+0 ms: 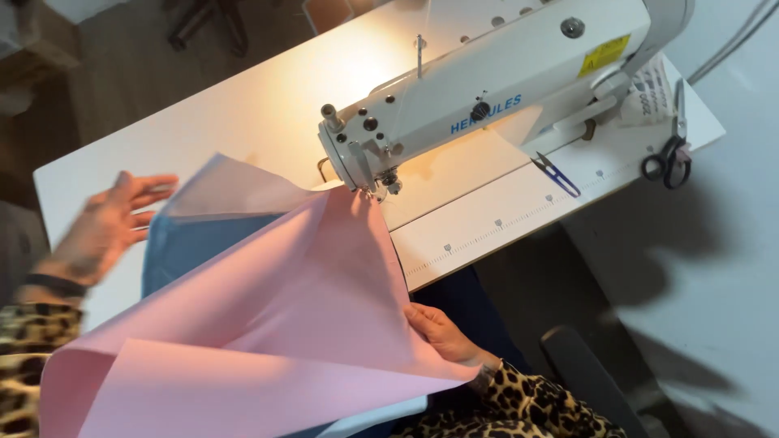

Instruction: Sewing together multiple pieces of colorful synthetic material using an industrial sewing machine.

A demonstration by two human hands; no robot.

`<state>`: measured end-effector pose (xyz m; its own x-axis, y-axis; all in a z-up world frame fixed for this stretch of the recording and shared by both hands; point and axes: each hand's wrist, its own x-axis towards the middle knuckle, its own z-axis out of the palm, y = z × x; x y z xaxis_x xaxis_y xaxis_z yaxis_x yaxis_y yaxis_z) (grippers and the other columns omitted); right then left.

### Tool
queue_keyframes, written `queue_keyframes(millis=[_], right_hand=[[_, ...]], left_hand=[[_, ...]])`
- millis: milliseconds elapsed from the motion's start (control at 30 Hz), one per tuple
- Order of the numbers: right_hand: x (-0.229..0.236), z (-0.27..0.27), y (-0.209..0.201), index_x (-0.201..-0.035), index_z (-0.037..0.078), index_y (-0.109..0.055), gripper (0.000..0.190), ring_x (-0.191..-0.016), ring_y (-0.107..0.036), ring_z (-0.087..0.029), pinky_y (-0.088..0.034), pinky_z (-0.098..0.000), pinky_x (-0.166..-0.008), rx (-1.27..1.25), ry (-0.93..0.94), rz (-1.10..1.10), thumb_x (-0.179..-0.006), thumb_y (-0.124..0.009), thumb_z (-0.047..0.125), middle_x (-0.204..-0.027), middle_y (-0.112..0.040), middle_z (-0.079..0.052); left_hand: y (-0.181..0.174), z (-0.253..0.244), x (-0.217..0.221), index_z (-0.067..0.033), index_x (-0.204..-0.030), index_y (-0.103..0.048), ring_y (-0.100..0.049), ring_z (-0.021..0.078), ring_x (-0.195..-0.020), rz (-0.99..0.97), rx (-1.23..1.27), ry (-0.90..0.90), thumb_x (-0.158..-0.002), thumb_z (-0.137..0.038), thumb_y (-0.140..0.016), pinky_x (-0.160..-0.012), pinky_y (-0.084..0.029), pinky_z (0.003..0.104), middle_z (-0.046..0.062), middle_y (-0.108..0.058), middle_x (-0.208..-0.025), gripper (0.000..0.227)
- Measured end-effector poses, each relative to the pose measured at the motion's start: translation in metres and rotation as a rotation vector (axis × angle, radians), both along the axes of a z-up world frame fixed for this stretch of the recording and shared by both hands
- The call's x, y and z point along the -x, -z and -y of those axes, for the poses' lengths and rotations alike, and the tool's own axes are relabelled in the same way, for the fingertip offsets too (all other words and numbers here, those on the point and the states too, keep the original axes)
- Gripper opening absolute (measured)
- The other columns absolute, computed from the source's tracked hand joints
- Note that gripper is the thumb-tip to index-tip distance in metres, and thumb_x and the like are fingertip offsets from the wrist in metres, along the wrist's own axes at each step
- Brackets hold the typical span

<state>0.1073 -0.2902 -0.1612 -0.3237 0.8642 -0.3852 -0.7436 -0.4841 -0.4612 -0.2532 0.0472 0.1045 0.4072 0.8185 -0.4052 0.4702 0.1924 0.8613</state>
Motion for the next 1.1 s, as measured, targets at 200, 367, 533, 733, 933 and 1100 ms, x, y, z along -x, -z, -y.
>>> queue_keyframes(millis=[200, 367, 533, 733, 933, 1100], right_hand=[[0.002, -0.016, -0.031, -0.129, -0.001, -0.064, 0.043, -0.105, -0.066, -0.003, -0.053, -0.0193, -0.096, -0.217, -0.071, 0.358, -0.107, -0.044, 0.031, -0.116, -0.073, 0.001], [-0.002, -0.013, -0.064, -0.115, -0.004, -0.064, 0.041, -0.080, -0.051, -0.003, -0.045, -0.0233, -0.072, -0.256, -0.057, 0.523, -0.114, -0.045, 0.033, -0.089, -0.057, 0.007], [-0.008, -0.013, -0.117, -0.115, 0.007, -0.070, 0.037, -0.067, -0.046, -0.008, -0.044, -0.0267, -0.062, -0.088, -0.258, 0.894, -0.106, -0.047, 0.035, -0.074, -0.056, 0.005], [-0.018, -0.034, -0.150, -0.094, 0.000, -0.068, 0.035, -0.061, -0.050, -0.011, -0.048, -0.0317, -0.059, -0.185, -0.180, 1.296, -0.100, -0.056, 0.032, -0.064, -0.055, -0.007], [-0.037, -0.075, -0.178, -0.093, -0.004, -0.068, 0.048, -0.066, -0.054, -0.020, -0.050, -0.0398, -0.061, -0.186, -0.249, 1.424, -0.100, -0.061, 0.044, -0.071, -0.060, -0.019], [-0.035, -0.123, -0.158, -0.094, 0.002, -0.074, 0.052, -0.069, -0.070, -0.016, -0.054, -0.0331, -0.064, -0.289, -0.083, 1.554, -0.086, -0.071, 0.053, -0.074, -0.075, -0.011]], left_hand=[[0.007, 0.027, -0.102, 0.0000, -0.151, -0.041, -0.049, 0.0296, -0.143, 0.305, -0.024, 0.159, -0.100, -0.063, -0.032, -0.116, -0.040, 0.043, 0.016, -0.049, -0.156, 0.082], [0.098, 0.005, -0.115, 0.0044, -0.150, -0.043, -0.050, 0.0325, -0.143, 0.455, 0.132, 0.379, -0.101, -0.064, -0.045, -0.120, -0.039, 0.041, 0.022, -0.053, -0.152, 0.084], [0.078, 0.026, -0.091, -0.0048, -0.147, -0.047, -0.065, 0.0245, -0.123, -0.169, -0.102, 0.501, -0.088, -0.064, -0.051, -0.102, -0.052, 0.039, 0.015, -0.069, -0.132, 0.084], [0.062, 0.068, -0.064, 0.0025, -0.124, -0.073, -0.072, 0.0184, -0.083, -0.166, 0.345, 0.315, -0.087, -0.049, -0.067, -0.074, -0.059, 0.034, 0.013, -0.077, -0.097, 0.064], [0.035, 0.073, -0.082, 0.0056, -0.107, -0.079, -0.070, 0.0179, -0.075, -0.167, 0.366, 0.252, -0.084, -0.046, -0.071, -0.069, -0.058, 0.033, 0.013, -0.078, -0.090, 0.057], [-0.029, 0.079, -0.114, 0.0002, -0.110, -0.075, -0.068, 0.0135, -0.080, -0.406, 0.188, 0.402, -0.086, -0.052, -0.068, -0.071, -0.056, 0.031, 0.004, -0.076, -0.089, 0.058]])
